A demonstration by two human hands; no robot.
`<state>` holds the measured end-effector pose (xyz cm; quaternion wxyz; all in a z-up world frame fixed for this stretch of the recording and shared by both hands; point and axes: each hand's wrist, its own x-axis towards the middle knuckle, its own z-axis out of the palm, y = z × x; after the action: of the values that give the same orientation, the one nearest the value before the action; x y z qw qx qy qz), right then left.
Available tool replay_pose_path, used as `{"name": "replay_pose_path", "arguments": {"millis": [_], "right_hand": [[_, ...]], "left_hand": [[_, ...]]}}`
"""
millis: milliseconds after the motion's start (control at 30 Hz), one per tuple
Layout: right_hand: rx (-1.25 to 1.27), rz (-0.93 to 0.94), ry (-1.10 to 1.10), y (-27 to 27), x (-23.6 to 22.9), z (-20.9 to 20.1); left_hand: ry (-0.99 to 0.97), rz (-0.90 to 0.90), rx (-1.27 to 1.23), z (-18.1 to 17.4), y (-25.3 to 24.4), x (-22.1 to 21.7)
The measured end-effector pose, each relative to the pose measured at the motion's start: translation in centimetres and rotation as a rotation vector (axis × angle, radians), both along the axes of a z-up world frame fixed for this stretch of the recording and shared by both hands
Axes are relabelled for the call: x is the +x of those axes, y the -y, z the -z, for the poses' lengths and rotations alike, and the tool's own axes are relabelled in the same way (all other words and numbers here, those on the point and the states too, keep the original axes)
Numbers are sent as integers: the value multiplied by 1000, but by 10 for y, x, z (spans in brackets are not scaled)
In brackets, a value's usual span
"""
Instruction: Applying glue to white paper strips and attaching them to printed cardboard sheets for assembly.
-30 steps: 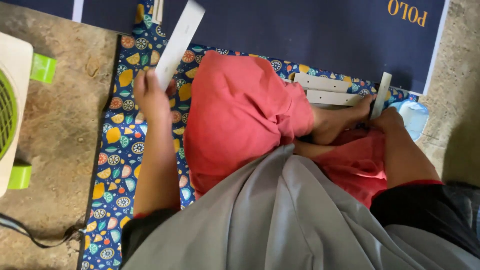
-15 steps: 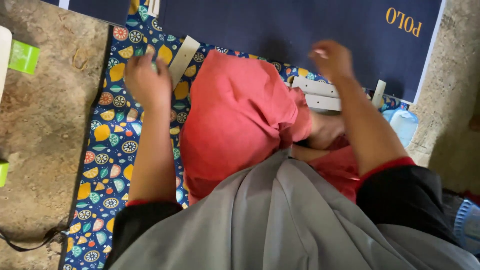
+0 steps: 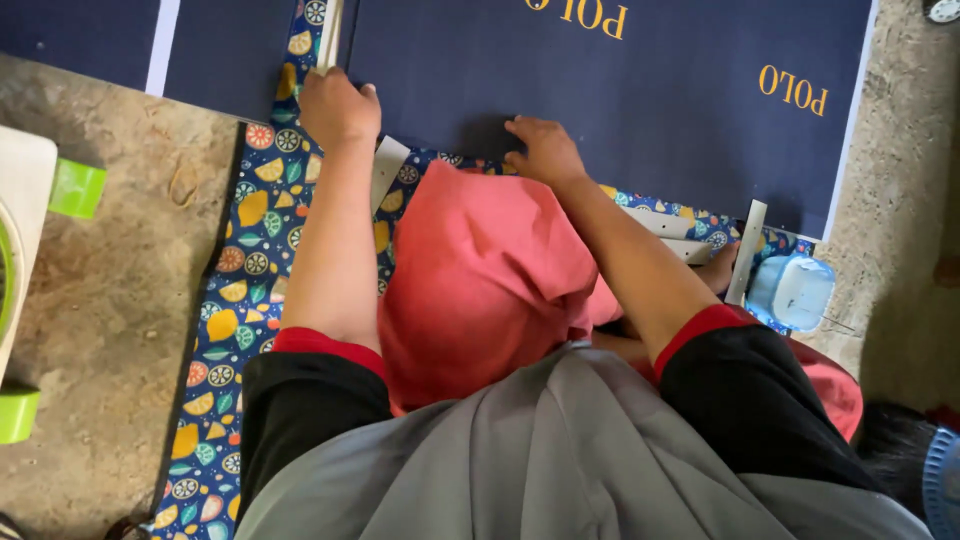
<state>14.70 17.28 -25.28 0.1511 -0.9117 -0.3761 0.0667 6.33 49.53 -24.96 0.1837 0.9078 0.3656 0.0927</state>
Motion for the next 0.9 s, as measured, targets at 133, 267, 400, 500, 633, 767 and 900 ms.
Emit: {"name": "replay_pose_path", "arguments": {"millis": [133,267,400,500,633,767,900], "right_hand": [[59,18,17,2,-5,8],[25,162,-67,2,-18,-1],[109,51,11,10,-4,34],[60,109,57,16,-5,55],[118,99,-40,13,-14,30],[77,114,-117,7,-22,3],[64,131,-129,7,-23,0]], "left_hand": [[57,-7,66,8,2,10],[231,13,-75,4,-6,10],[138,97,-81,-9,-7,7],[61,228,226,-6,-10,4],[3,187,404,-18,4,4],[163,205,599,-37,19,-1],[221,183,122,-25,4,8]]}}
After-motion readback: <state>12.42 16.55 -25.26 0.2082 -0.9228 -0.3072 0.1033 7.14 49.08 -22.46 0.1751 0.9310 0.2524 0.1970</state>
